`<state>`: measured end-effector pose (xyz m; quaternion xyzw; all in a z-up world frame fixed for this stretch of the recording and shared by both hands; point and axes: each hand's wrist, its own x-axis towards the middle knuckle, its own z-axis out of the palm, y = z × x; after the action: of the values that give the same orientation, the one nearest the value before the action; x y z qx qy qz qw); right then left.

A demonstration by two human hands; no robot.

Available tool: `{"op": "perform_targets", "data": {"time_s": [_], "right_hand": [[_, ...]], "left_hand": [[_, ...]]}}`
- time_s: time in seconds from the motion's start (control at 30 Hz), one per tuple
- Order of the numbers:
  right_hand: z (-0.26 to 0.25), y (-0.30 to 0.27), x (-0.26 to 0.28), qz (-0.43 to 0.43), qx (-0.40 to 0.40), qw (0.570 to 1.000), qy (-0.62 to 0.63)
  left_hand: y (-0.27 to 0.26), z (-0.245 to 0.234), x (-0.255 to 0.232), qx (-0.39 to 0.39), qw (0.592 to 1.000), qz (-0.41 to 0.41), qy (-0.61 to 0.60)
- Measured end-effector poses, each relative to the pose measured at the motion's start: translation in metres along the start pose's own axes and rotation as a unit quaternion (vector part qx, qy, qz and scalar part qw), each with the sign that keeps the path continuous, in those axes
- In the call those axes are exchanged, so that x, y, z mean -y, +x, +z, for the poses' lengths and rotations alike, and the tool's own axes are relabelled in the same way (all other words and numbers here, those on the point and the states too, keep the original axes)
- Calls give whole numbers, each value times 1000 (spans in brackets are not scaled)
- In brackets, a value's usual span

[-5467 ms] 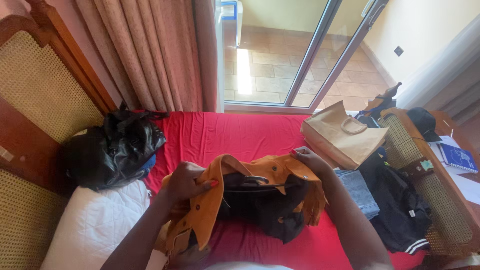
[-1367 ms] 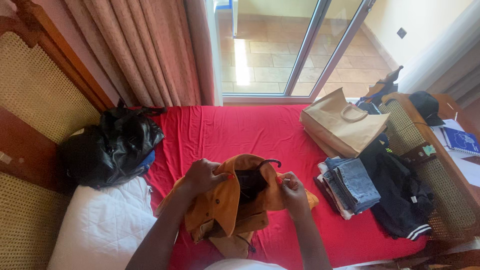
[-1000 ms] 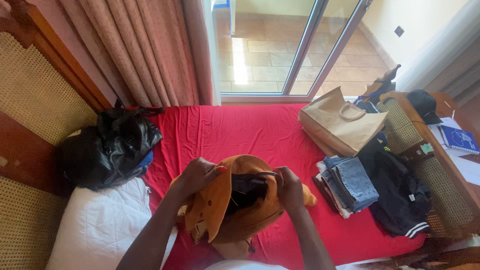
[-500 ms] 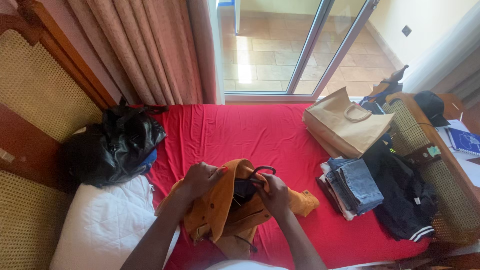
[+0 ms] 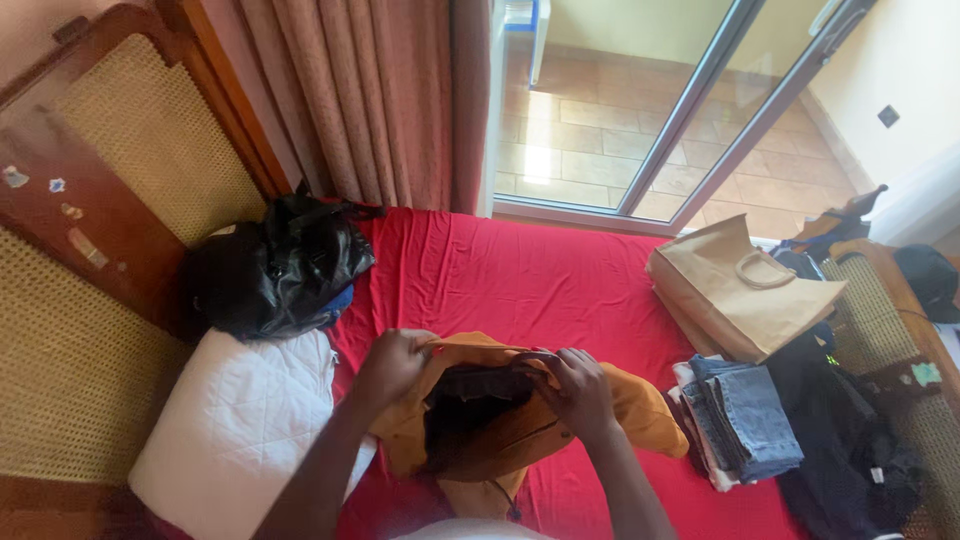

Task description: The person opens a wooden closet, selects a brown jacket on a hanger, and lays it on a bed. They then fasten the front zipper and secure the buttons and drawstring ties.

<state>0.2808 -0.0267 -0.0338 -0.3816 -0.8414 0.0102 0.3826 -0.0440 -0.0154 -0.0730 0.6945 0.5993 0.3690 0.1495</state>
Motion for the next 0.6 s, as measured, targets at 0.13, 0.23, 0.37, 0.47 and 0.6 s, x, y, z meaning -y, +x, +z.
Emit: {"op": "perform_targets", "data": {"time_s": [0.13, 0.23, 0.37, 0.47, 0.6], "right_hand": [[5, 3, -1, -42, 23, 999, 25], [8, 5, 1, -51, 37, 998, 32], [5, 4, -1, -61, 55, 997, 17], [-2, 2, -3, -55, 54, 997, 26], [-11, 8, -11, -101, 28, 992, 64]], "left_hand": [[43, -21, 33, 288, 918, -30, -271], [47, -25, -8, 276, 953, 17, -127], [31, -3, -42, 82, 983, 159, -47], [29, 6, -22, 246, 902, -84, -345], [53, 2, -2, 377, 798, -156, -443]]}}
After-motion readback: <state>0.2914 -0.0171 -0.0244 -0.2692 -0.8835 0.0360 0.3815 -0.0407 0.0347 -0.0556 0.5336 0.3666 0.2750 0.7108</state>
